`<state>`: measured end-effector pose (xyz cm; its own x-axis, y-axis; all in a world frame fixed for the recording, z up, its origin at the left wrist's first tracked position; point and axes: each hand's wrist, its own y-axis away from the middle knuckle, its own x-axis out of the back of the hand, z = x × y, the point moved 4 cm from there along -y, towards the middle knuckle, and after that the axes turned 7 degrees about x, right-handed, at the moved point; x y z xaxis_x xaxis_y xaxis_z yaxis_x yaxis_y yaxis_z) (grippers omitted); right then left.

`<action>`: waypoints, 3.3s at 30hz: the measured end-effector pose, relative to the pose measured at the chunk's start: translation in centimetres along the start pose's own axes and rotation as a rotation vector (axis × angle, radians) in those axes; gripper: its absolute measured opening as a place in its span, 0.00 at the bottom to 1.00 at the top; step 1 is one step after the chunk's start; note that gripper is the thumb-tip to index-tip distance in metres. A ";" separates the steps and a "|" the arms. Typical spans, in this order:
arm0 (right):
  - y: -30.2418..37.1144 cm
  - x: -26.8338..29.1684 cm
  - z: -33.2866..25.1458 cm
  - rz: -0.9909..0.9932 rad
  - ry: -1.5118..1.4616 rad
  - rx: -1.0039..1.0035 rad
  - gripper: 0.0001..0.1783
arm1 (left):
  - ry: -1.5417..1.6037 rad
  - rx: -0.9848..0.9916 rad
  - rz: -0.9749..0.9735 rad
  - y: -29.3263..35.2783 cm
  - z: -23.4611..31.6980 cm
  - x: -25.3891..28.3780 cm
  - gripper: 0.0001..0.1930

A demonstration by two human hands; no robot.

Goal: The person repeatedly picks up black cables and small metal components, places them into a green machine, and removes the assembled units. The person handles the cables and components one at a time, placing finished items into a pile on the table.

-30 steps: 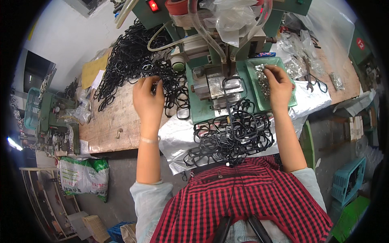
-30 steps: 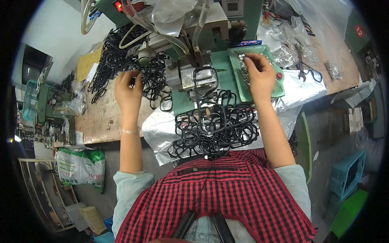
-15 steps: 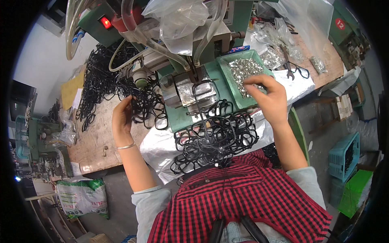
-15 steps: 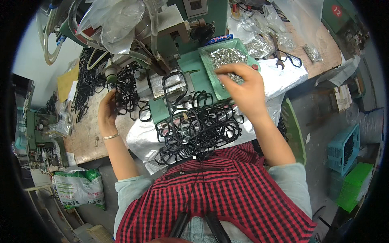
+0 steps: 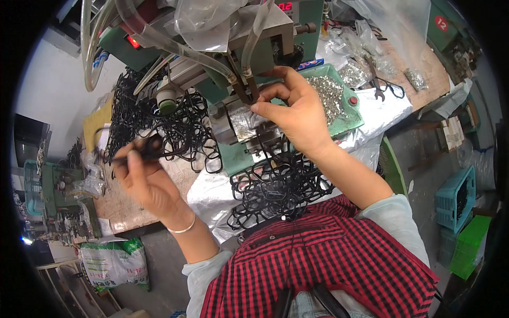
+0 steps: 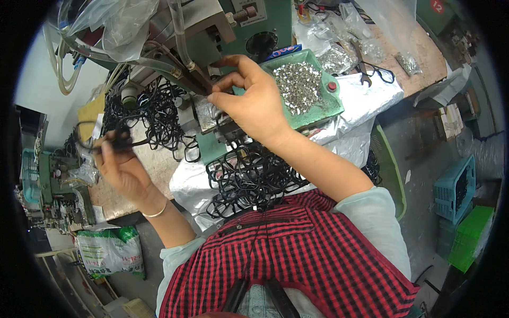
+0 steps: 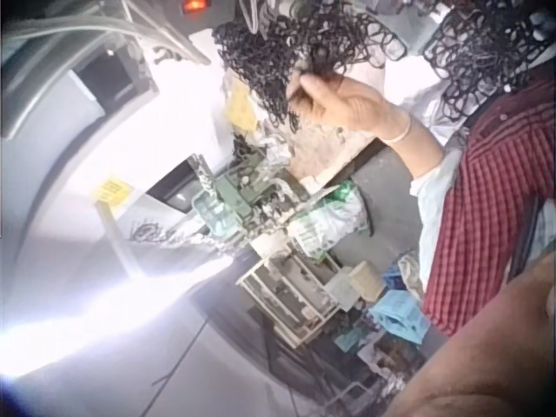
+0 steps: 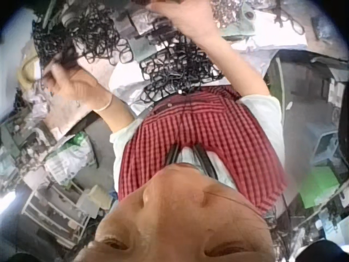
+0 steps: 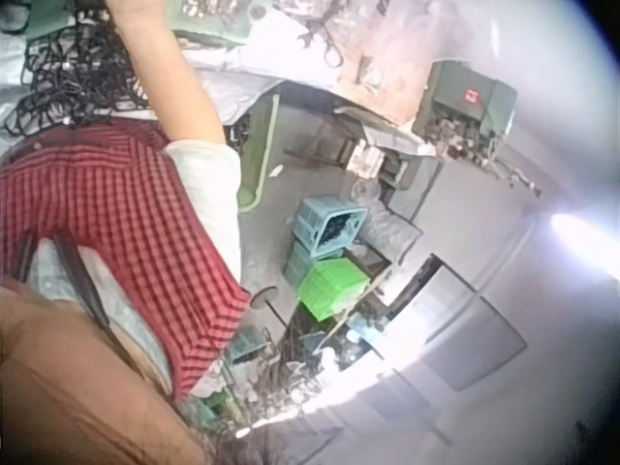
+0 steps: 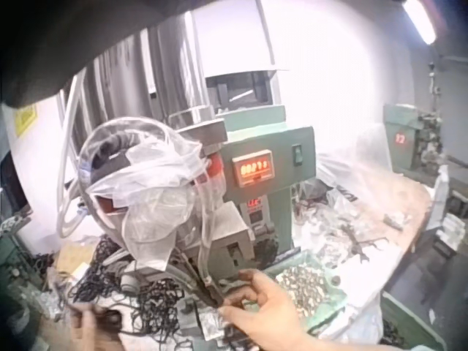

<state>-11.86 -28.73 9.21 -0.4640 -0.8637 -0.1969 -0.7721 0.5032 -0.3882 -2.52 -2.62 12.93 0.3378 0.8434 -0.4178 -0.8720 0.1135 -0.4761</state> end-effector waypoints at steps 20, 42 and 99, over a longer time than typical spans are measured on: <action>2.4 10.8 5.0 -0.095 1.235 0.469 0.08 | -0.834 -0.840 -0.811 6.5 -3.9 -10.3 0.12; -0.3 11.8 7.1 0.184 0.554 -0.032 0.08 | -1.461 -0.235 -0.461 -0.5 -6.6 0.7 0.10; -0.1 9.7 6.6 -0.055 1.401 0.392 0.07 | -1.064 -0.520 -0.562 9.8 -2.6 -6.1 0.18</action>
<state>-13.43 -37.31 1.39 -0.6502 -0.0310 0.7591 -0.7432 0.2335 -0.6270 -12.22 -7.97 8.76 -0.0436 0.7739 0.6318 -0.3856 0.5703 -0.7253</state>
